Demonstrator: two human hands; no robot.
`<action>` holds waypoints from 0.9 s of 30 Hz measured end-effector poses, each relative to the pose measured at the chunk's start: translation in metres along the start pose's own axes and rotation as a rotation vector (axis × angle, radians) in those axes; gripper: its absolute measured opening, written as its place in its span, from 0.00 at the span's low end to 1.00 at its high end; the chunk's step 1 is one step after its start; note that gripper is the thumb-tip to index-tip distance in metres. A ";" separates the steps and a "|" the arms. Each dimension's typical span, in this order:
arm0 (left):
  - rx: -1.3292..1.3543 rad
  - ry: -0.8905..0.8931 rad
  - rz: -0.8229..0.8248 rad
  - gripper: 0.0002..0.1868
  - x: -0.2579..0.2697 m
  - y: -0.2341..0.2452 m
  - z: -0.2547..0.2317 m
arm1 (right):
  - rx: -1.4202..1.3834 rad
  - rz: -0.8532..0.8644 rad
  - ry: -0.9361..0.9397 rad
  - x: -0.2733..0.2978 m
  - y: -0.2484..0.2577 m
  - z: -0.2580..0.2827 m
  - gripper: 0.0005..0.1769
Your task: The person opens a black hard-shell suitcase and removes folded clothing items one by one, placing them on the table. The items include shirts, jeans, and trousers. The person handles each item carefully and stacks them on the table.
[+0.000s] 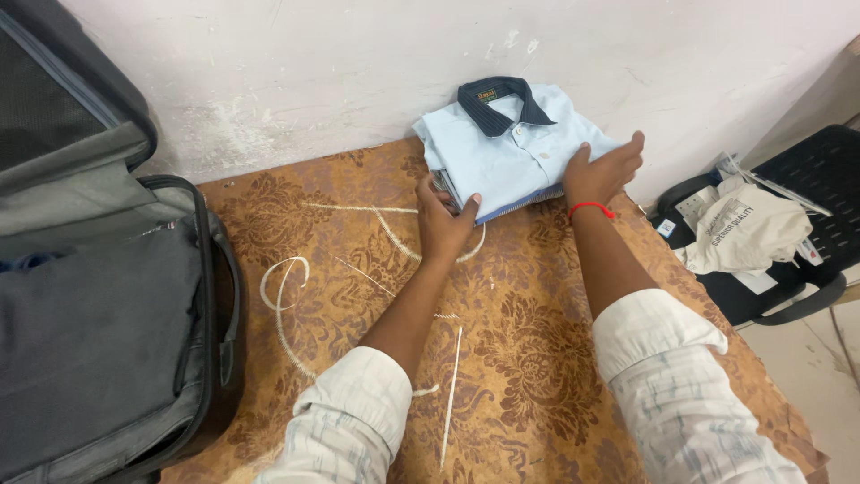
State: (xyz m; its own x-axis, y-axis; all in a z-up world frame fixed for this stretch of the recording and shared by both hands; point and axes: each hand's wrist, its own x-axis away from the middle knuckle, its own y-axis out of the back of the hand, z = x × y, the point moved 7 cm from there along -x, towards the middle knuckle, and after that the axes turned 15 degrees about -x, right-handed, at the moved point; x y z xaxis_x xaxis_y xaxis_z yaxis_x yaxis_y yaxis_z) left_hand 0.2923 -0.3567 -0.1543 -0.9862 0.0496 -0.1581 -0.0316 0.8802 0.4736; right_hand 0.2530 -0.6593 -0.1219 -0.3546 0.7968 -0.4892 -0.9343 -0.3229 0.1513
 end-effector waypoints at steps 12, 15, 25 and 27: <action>-0.531 -0.311 0.174 0.49 0.027 -0.017 -0.020 | 0.115 0.345 0.149 0.055 -0.018 0.049 0.24; -0.525 -0.326 0.153 0.50 0.026 -0.019 -0.017 | 0.087 0.340 0.182 0.058 -0.019 0.043 0.25; -0.351 -0.354 0.119 0.65 0.027 -0.009 -0.019 | -0.089 0.245 0.169 0.078 -0.007 0.011 0.38; -0.323 -0.349 0.119 0.65 0.030 -0.007 -0.017 | -0.051 0.217 0.101 0.083 -0.003 0.001 0.39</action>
State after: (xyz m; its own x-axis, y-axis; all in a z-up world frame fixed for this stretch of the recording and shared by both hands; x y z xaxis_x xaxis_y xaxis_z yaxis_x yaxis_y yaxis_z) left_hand 0.2600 -0.3689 -0.1478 -0.8744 0.3449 -0.3413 -0.0253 0.6700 0.7419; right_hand 0.2263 -0.5913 -0.1622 -0.5387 0.6519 -0.5337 -0.8327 -0.5084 0.2196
